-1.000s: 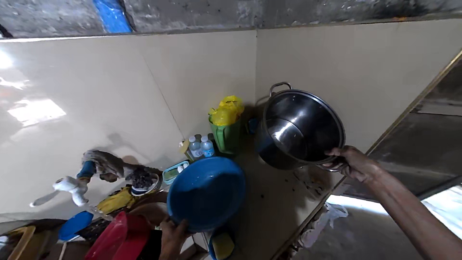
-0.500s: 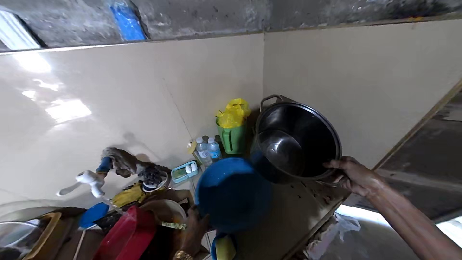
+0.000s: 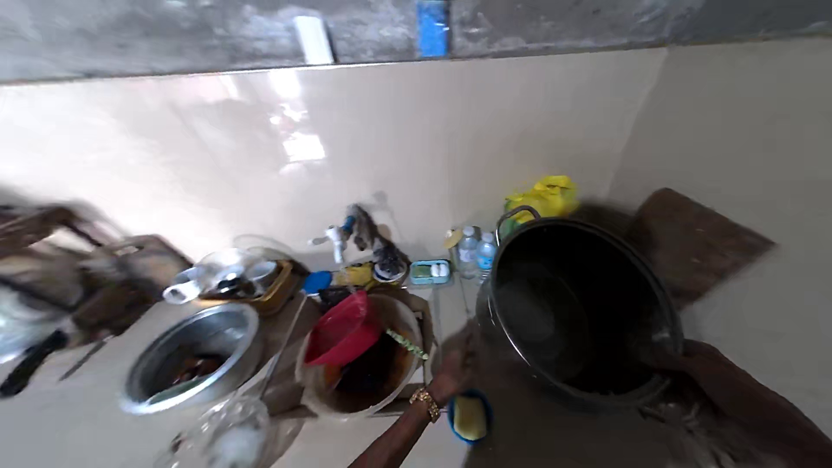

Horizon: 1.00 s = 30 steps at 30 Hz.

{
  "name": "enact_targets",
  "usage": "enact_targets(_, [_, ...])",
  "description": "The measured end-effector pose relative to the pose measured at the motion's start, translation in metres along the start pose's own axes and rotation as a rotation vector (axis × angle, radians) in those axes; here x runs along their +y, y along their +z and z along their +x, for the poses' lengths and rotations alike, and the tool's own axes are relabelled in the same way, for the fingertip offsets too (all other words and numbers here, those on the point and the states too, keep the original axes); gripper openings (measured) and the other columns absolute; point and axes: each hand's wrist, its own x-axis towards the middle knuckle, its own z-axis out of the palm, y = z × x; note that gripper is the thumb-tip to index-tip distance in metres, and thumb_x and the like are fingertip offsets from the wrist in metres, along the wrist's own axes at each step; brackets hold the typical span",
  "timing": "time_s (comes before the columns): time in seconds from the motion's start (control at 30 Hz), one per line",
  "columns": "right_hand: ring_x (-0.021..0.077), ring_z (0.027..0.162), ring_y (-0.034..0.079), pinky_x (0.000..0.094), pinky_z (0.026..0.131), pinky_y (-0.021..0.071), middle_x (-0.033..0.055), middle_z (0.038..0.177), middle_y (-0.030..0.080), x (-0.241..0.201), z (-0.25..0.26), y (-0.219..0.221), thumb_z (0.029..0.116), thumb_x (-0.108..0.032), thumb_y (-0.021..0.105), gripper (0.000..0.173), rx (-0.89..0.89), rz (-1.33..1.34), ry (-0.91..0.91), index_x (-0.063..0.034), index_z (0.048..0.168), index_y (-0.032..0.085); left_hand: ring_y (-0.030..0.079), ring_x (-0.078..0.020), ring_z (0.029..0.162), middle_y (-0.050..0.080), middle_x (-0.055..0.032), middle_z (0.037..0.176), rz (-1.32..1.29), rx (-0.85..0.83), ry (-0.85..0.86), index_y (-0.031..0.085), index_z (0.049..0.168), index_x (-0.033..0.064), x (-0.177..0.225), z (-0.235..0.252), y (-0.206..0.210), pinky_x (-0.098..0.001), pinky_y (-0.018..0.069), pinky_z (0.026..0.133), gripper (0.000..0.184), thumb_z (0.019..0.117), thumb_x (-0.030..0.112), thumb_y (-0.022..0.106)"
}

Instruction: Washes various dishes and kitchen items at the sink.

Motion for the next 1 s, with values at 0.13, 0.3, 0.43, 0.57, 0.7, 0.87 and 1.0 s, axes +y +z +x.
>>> enact_targets(0.13, [0.0106, 0.058, 0.064, 0.0271, 0.052, 0.0552, 0.002, 0.076, 0.064, -0.023, 0.006, 0.052, 0.0994, -0.011, 0.059, 0.015, -0.161, -0.118, 0.026, -0.0041, 0.112, 0.054, 0.069, -0.0248, 0.109, 0.061, -0.0196, 0.135, 0.124, 0.215, 0.106, 0.045, 0.149, 0.0003, -0.007, -0.057, -0.075, -0.0399, 0.0589, 0.094, 0.048, 0.102, 0.006, 0.054])
enact_targets(0.3, [0.0094, 0.059, 0.067, 0.0272, 0.056, 0.0593, -0.002, 0.073, 0.066, -0.047, 0.004, 0.11, 0.0997, -0.001, 0.052, 0.01, -0.372, -0.055, -0.001, -0.0077, 0.107, 0.051, 0.072, -0.0268, 0.097, 0.066, -0.0193, 0.127, 0.132, 0.783, 0.137, 0.058, 0.139, 0.0011, -0.048, -0.152, -0.175, -0.0442, 0.0605, 0.086, 0.038, 0.1014, 0.007, 0.055])
enact_targets(0.43, [0.0091, 0.063, 0.07, 0.0292, 0.059, 0.062, -0.0045, 0.076, 0.07, -0.067, -0.006, 0.146, 0.0974, 0.002, 0.052, 0.014, -0.516, -0.054, -0.088, -0.01, 0.105, 0.054, 0.07, -0.0344, 0.098, 0.061, -0.0253, 0.131, 0.004, 1.191, 0.031, 0.055, 0.141, 0.0008, -0.092, -0.231, -0.234, -0.0501, 0.0588, 0.084, 0.039, 0.1031, 0.006, 0.055])
enact_targets(0.57, [0.0115, 0.057, 0.069, 0.0299, 0.054, 0.0615, -0.0026, 0.071, 0.069, -0.097, -0.028, 0.196, 0.0994, 0.004, 0.049, 0.015, -0.617, -0.066, -0.122, -0.0108, 0.1, 0.053, 0.061, -0.046, 0.113, 0.055, -0.0319, 0.136, 0.042, 1.434, -0.127, 0.055, 0.141, -0.0001, -0.137, -0.296, -0.275, -0.0598, 0.0515, 0.089, 0.041, 0.1011, 0.005, 0.059])
enact_targets(0.7, [0.0173, 0.059, 0.072, 0.0332, 0.05, 0.062, 0.0039, 0.078, 0.073, -0.122, -0.045, 0.267, 0.0978, 0.006, 0.049, 0.016, -0.661, 0.042, -0.15, -0.007, 0.106, 0.054, 0.048, -0.0535, 0.131, 0.051, -0.0363, 0.14, 0.172, 1.36, -0.307, 0.056, 0.14, -0.0045, -0.194, -0.337, -0.306, -0.0636, 0.0391, 0.107, 0.044, 0.0989, 0.01, 0.063])
enact_targets(0.87, [0.0217, 0.059, 0.072, 0.0358, 0.05, 0.0622, 0.011, 0.079, 0.071, -0.165, -0.071, 0.382, 0.0986, 0.007, 0.049, 0.015, -0.737, 0.101, -0.167, -0.0015, 0.11, 0.054, 0.05, -0.0502, 0.132, 0.052, -0.035, 0.142, 0.112, 1.123, -0.487, 0.049, 0.146, -0.0049, -0.243, -0.358, -0.321, -0.0595, 0.038, 0.112, 0.048, 0.1045, 0.019, 0.057])
enact_targets(1.0, [0.0233, 0.06, 0.071, 0.0364, 0.054, 0.0624, 0.0141, 0.077, 0.07, -0.193, -0.108, 0.487, 0.102, 0.005, 0.048, 0.011, -0.844, 0.185, -0.099, 0.001, 0.108, 0.055, 0.065, -0.0436, 0.113, 0.06, -0.0326, 0.13, -0.136, 0.952, -0.504, 0.04, 0.152, -0.0024, -0.269, -0.353, -0.315, -0.0554, 0.0511, 0.098, 0.049, 0.1101, 0.021, 0.046])
